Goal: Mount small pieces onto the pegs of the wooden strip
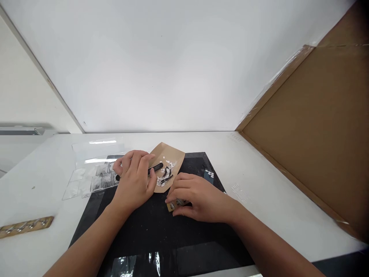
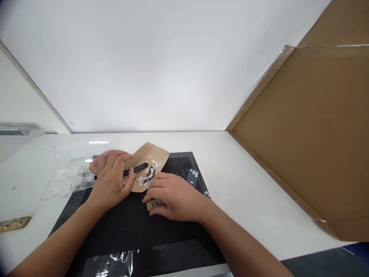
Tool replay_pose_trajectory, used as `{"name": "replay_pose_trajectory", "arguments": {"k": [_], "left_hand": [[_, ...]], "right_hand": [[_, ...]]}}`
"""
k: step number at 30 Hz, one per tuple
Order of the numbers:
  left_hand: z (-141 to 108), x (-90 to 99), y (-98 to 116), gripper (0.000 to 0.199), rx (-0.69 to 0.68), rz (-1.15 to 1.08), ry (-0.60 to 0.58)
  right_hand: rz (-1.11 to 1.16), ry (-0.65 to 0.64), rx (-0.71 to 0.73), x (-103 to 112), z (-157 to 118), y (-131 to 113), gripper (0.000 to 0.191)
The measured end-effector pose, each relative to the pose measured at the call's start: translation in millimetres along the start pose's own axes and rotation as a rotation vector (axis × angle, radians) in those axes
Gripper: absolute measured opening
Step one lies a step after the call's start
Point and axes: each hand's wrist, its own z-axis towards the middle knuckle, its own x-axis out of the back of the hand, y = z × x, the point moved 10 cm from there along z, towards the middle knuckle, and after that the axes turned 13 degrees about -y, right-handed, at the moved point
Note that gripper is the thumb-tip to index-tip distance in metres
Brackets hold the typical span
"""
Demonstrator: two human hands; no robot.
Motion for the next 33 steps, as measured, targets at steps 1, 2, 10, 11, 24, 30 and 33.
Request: {"name": "replay_pose_trajectory", "arguments": {"k": [1,2,10,11,24,30,33], "left_hand": [[0.2,0.2,-0.1,0.039,0.000,-0.001,0.000],[0.3,0.1,-0.4,0.039,0.001,-0.004,-0.001],[-0.7,-3.1,-1.9,0.042,0.007,-0.007,-0.013],[-0.9,-3.0,-1.8,0.042,0.005,-0.004,-0.011],[-1.0,-0.3,-0.7,0.039,-0.009,0.007,0.006],[-1.3,3.1,0.9,0.036,-0.027,-0.004,0.030],[-2.2,7.2,3.6,0.038,-0.025,-0.038,0.056]], "right_hand": [[0.007,-0.011,-0.003,1.3,-1.0,0.9,0.027],[0.016,-0.025,-0.010,2.7,-2.2,2.2,0.032],[0.013,-0.168,-0.288,4.0,-12.3,26.6,0.059],[0.012,-0.184,-0.312,2.3,-12.4,28.0,0.058],[0.093,-0.156,-0.286,2.6,-13.6,26.9,0.043],[0.241,0.041,-0.299,36.3,-36.6,15.6,0.046],[0.265,0.228,-0.266,59.4,-78.0,7.3,0.048]]}}
